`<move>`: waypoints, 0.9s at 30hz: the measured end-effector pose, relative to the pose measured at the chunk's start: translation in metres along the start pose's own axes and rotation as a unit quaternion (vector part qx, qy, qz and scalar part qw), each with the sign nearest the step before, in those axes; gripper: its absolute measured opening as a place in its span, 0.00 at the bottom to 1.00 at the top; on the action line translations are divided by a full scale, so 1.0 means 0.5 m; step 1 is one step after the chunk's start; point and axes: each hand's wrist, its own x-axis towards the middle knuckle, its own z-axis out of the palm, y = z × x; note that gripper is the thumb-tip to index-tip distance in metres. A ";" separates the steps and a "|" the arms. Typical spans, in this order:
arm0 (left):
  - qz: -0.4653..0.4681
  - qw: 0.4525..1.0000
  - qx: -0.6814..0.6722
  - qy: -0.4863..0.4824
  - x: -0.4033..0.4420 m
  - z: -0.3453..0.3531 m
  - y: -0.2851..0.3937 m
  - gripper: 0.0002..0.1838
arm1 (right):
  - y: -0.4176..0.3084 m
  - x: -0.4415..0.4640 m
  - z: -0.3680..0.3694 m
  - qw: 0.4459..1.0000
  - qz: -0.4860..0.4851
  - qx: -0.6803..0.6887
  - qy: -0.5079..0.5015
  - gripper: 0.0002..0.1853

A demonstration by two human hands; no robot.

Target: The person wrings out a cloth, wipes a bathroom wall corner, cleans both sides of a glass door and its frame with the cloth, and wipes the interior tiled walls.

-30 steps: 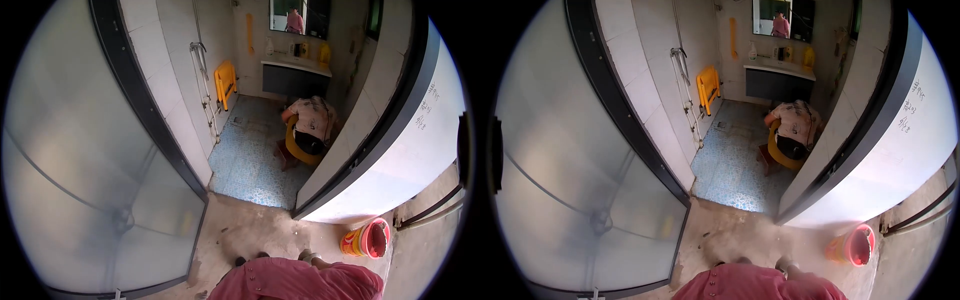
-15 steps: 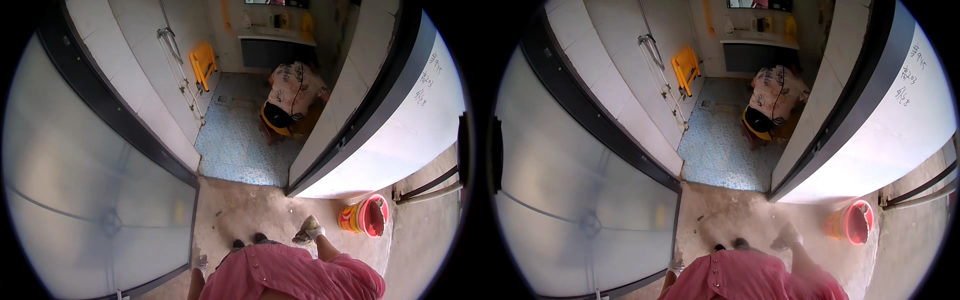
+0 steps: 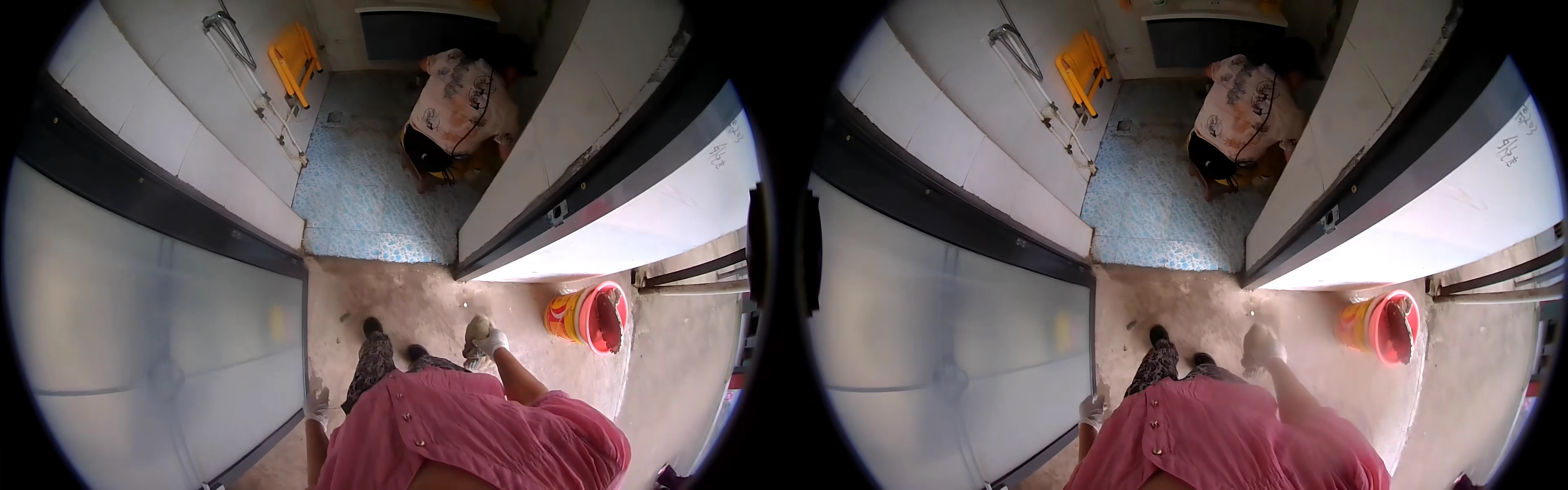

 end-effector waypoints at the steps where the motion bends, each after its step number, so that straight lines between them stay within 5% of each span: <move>1: 0.009 1.000 0.001 0.006 0.009 -0.021 0.051 0.25 | 0.012 0.053 0.043 0.998 -0.039 0.038 0.032 0.30; 2: 0.004 0.999 0.039 -0.014 0.030 -0.041 0.119 0.23 | -0.013 0.064 0.043 0.994 -0.076 0.064 0.039 0.29; 6: 0.128 0.972 -0.162 -0.114 0.134 -0.069 0.360 0.27 | -0.259 0.068 0.015 0.966 -0.163 0.202 0.001 0.23; 8: 0.266 0.943 -0.146 -0.137 0.174 -0.061 0.496 0.37 | -0.390 0.060 0.013 0.908 -0.231 0.347 -0.042 0.25; 10: 0.417 0.894 -0.067 -0.147 0.171 -0.097 0.654 0.49 | -0.517 0.016 -0.034 0.909 -0.334 0.239 -0.063 0.27; 13: 0.507 0.853 0.089 -0.083 0.186 -0.159 0.785 0.54 | -0.711 -0.063 -0.110 0.800 -0.385 0.383 -0.256 0.25; 14: 0.557 0.825 0.079 -0.052 0.196 -0.181 0.812 0.54 | -0.763 -0.082 -0.140 0.795 -0.532 0.229 -0.182 0.23; 15: 0.576 0.815 0.018 -0.057 0.226 -0.193 0.818 0.52 | -0.799 -0.079 -0.151 0.787 -0.548 0.227 -0.166 0.22; 16: 0.572 0.819 0.017 -0.038 0.244 -0.216 0.826 0.52 | -0.829 -0.073 -0.159 0.779 -0.564 0.229 -0.151 0.22; 18: 0.367 0.870 -0.137 -0.299 0.269 -0.264 0.840 0.48 | -0.888 -0.081 -0.198 0.796 -0.576 0.160 -0.093 0.25; 20: 0.344 0.846 -0.238 -0.331 0.267 -0.296 0.862 0.48 | -0.930 -0.078 -0.206 0.807 -0.461 0.300 -0.213 0.19; 23: 0.390 0.798 -0.337 -0.312 0.257 -0.335 0.881 0.45 | -0.973 -0.034 -0.201 0.791 -0.397 0.395 -0.247 0.15; 27: 0.396 0.824 -0.352 -0.201 0.302 -0.368 0.928 0.35 | -1.047 0.014 -0.238 0.767 -0.330 0.470 -0.289 0.18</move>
